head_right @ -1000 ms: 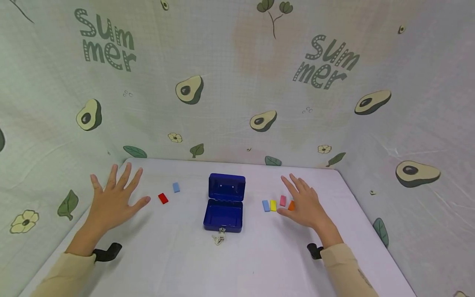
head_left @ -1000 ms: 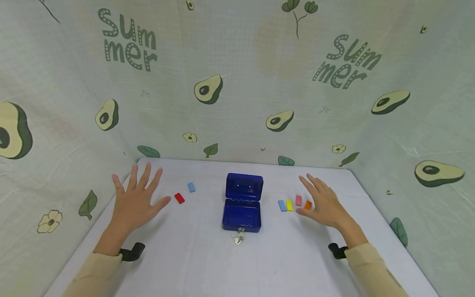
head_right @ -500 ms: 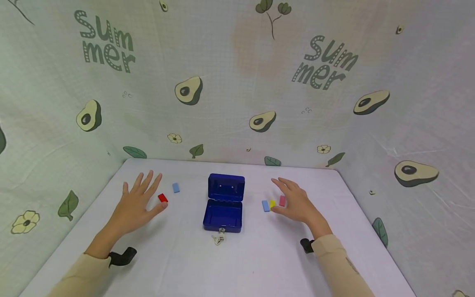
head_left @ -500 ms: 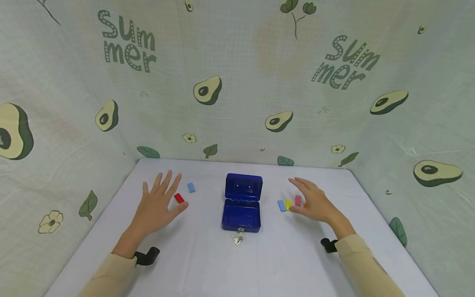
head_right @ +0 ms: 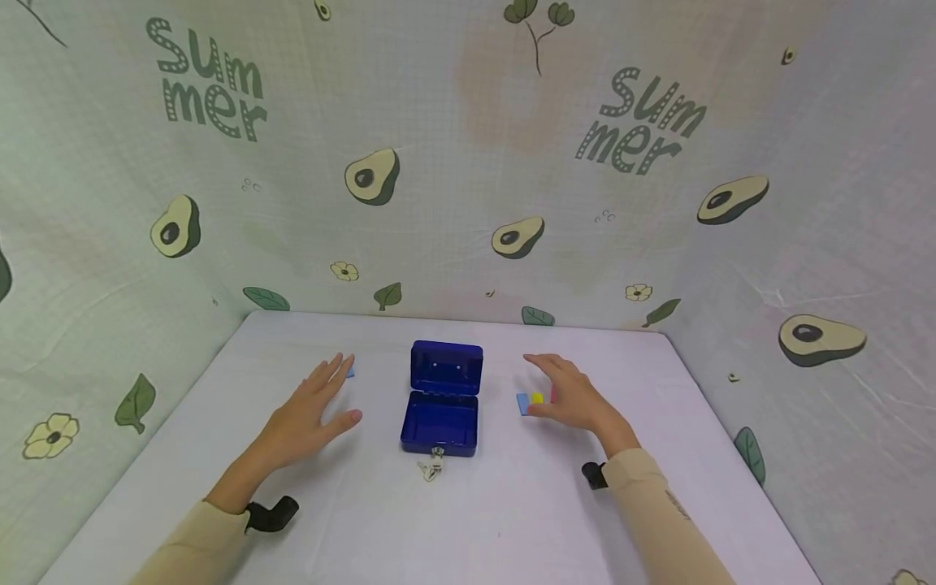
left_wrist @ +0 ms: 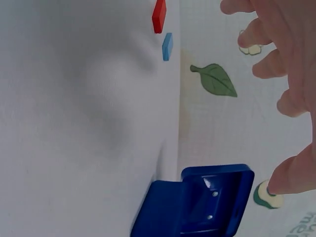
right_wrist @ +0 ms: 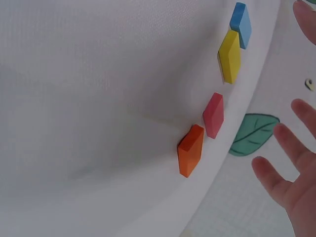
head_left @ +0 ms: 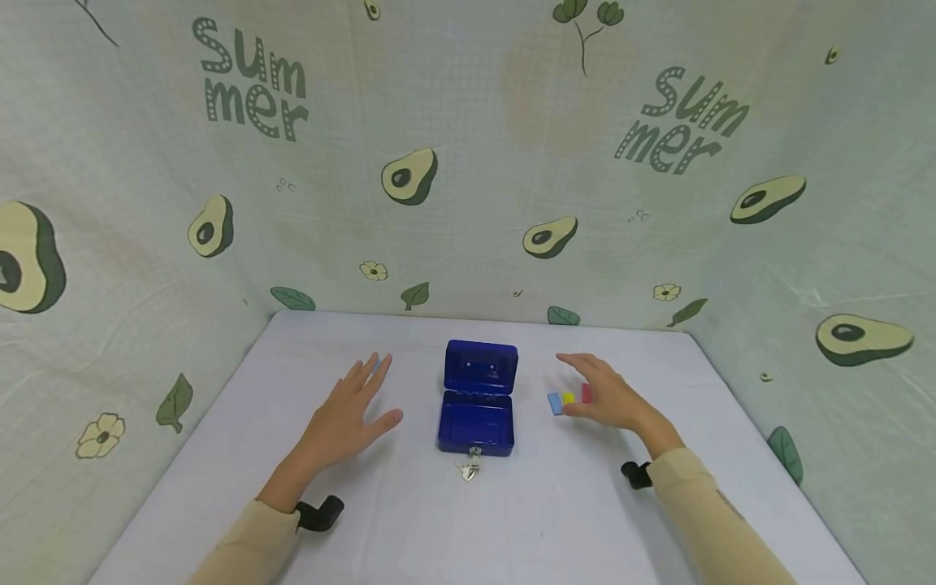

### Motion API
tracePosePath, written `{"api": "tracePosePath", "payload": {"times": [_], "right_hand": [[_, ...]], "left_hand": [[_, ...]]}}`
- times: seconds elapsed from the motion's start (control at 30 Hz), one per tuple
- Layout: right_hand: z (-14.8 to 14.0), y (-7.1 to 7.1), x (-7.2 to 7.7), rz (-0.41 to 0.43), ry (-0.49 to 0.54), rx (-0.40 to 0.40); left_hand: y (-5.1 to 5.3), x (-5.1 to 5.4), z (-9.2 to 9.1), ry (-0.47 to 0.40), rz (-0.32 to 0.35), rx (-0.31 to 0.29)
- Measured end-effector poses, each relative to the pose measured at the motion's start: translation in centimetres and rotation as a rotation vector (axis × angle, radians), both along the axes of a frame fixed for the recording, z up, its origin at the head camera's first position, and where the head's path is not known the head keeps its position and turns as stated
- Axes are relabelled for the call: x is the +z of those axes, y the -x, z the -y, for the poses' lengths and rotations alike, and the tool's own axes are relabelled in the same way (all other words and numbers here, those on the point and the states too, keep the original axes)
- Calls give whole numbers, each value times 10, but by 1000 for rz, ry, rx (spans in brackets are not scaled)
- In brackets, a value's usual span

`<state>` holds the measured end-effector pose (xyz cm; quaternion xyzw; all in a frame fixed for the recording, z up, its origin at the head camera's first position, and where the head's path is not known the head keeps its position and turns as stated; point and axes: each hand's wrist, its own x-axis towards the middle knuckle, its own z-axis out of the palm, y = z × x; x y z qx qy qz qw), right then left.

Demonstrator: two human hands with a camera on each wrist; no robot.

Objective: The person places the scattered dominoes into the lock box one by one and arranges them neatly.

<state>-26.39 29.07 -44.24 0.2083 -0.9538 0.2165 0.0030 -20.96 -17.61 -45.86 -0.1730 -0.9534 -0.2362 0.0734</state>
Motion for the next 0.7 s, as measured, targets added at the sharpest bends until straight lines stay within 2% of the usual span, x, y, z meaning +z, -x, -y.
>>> {"api": "tracePosePath", "payload": {"times": [0.23,0.53,0.7], "right_hand": [[3,5,-8,40,18,0],[5,12,-18,45,58,47],[6,15,-24,62,55,45]], "left_hand": [[-1,-7,-19,-130,118,-14],[3,-20,-37,-320,186,-57],[4,-28,-46,-408,237,-79]]}}
